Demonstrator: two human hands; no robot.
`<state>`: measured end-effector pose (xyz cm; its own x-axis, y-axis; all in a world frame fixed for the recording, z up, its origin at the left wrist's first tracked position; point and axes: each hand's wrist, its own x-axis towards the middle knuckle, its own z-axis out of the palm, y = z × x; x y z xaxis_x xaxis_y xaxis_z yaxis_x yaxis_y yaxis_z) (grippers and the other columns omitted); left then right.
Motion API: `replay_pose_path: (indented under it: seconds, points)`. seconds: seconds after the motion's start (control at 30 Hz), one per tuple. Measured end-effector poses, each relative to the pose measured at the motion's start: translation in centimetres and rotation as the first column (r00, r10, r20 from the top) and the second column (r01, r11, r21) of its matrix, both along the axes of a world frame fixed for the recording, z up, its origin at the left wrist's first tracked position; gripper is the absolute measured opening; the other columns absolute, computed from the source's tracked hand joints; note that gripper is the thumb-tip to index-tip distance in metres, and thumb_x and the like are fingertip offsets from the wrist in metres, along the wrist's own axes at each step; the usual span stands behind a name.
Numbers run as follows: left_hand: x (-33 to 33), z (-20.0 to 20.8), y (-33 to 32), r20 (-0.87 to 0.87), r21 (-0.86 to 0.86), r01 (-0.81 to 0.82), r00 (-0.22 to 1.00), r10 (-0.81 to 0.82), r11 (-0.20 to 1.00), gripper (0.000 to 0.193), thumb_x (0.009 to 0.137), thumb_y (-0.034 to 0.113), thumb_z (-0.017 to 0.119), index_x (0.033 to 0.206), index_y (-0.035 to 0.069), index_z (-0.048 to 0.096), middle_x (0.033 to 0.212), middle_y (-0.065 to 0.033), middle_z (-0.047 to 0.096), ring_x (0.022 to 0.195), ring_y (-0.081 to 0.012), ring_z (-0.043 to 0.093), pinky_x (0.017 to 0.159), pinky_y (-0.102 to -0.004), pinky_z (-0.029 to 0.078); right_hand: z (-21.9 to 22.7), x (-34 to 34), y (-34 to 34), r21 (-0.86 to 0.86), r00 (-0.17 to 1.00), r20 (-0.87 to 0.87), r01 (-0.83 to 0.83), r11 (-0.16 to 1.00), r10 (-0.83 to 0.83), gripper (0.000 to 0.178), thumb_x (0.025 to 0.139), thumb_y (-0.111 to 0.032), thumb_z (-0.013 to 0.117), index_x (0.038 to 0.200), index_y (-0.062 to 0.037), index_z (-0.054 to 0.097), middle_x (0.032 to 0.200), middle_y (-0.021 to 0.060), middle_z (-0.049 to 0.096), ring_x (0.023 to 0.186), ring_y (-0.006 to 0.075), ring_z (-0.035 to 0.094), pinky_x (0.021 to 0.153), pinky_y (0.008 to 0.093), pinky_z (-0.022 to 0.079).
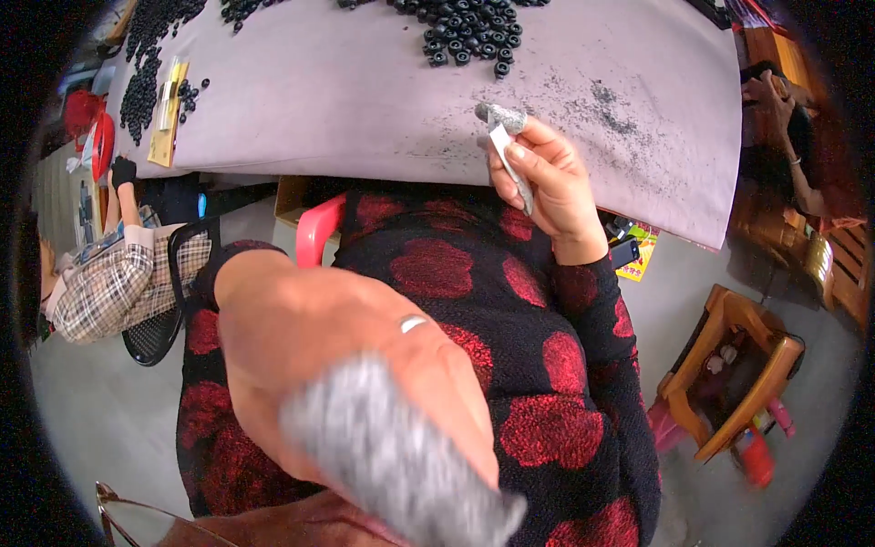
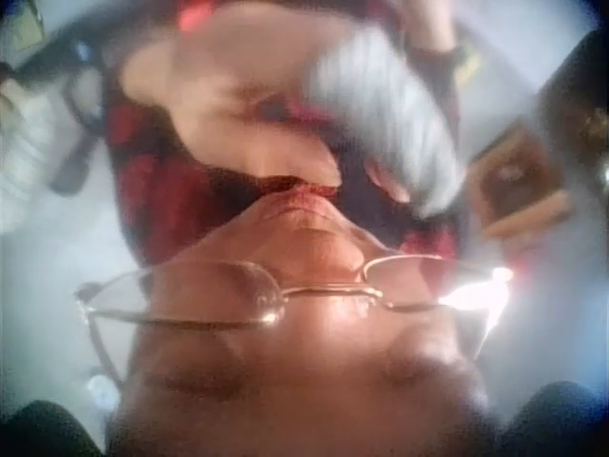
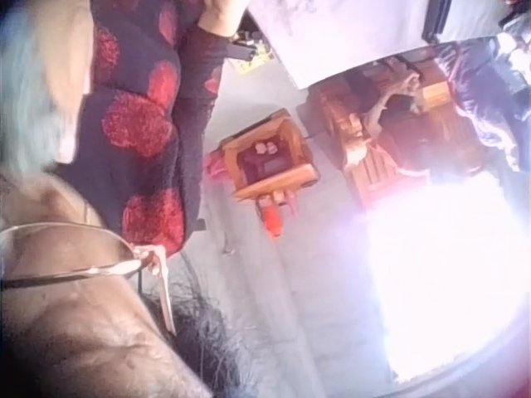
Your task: Sorting small black plastic or rubber rings on a table and checking for defects.
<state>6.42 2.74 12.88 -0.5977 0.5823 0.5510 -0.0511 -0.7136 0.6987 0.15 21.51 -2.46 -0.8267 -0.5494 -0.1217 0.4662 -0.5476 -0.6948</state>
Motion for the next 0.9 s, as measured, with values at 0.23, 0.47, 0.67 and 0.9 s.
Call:
replay_pose_path:
  seconds: [0.23, 0.47, 0.67, 0.9]
  points:
    - [0.5, 0.2, -0.5, 0.449, 0.398, 0.316, 0.752, -0.483, 0.862, 0.052, 0.09, 0.007, 0.061, 0.13, -0.018, 0.038, 0.127, -0.0315, 0.052, 0.127, -0.0388, 0.047, 0.107, -0.0471, 0.037, 0.4, 0.3, -0.2, 0.038, 1.0, 0.027, -0.008, 0.999, 0.007, 0.04, 0.093, -0.013, 0.059, 0.128, 0.0035, 0.052, 0.081, 0.0075, 0.058, 0.053, 0.0095, 0.048, 0.044, 0.0197, 0.036]
    - [1.0, -0.5, 3.2, 0.102, 0.461, 0.195, 0.957, -0.27, 0.866, 0.05, 0.088, 0.004, 0.053, 0.128, -0.019, 0.035, 0.124, -0.0326, 0.055, 0.119, -0.0375, 0.054, 0.104, -0.0446, 0.038, 0.3, 0.5, -0.1, 0.037, 0.999, 0.035, -0.004, 0.999, 0.003, 0.046, 0.092, -0.013, 0.06, 0.132, 0.0057, 0.047, 0.078, 0.007, 0.056, 0.05, 0.0087, 0.046, 0.045, 0.0191, 0.035]
    - [1.9, -0.8, 4.0, 0.116, 0.579, -0.057, 0.993, -0.013, 0.813, 0.059, 0.081, -0.01, 0.052, 0.134, -0.02, 0.028, 0.125, -0.0309, 0.055, 0.123, -0.0359, 0.052, 0.107, -0.042, 0.034, 0.3, 0.3, -0.2, 0.04, 1.0, 0.018, -0.016, 0.999, 0.015, 0.04, 0.093, -0.013, 0.059, 0.128, 0.0039, 0.051, 0.08, 0.0075, 0.058, 0.053, 0.0095, 0.048, 0.045, 0.0194, 0.036]
    - [3.2, -1.9, 4.3, 0.09, 0.362, -0.141, 0.989, 0.116, 0.921, 0.054, 0.081, -0.007, 0.054, 0.13, -0.018, 0.033, 0.124, -0.0285, 0.056, 0.119, -0.0347, 0.054, 0.103, -0.041, 0.037, 0.4, 0.4, -0.4, 0.069, 1.0, 0.012, -0.001, 0.998, 0.0, 0.047, 0.093, -0.014, 0.059, 0.133, 0.0056, 0.047, 0.079, 0.0062, 0.056, 0.051, 0.0085, 0.045, 0.044, 0.0194, 0.034]
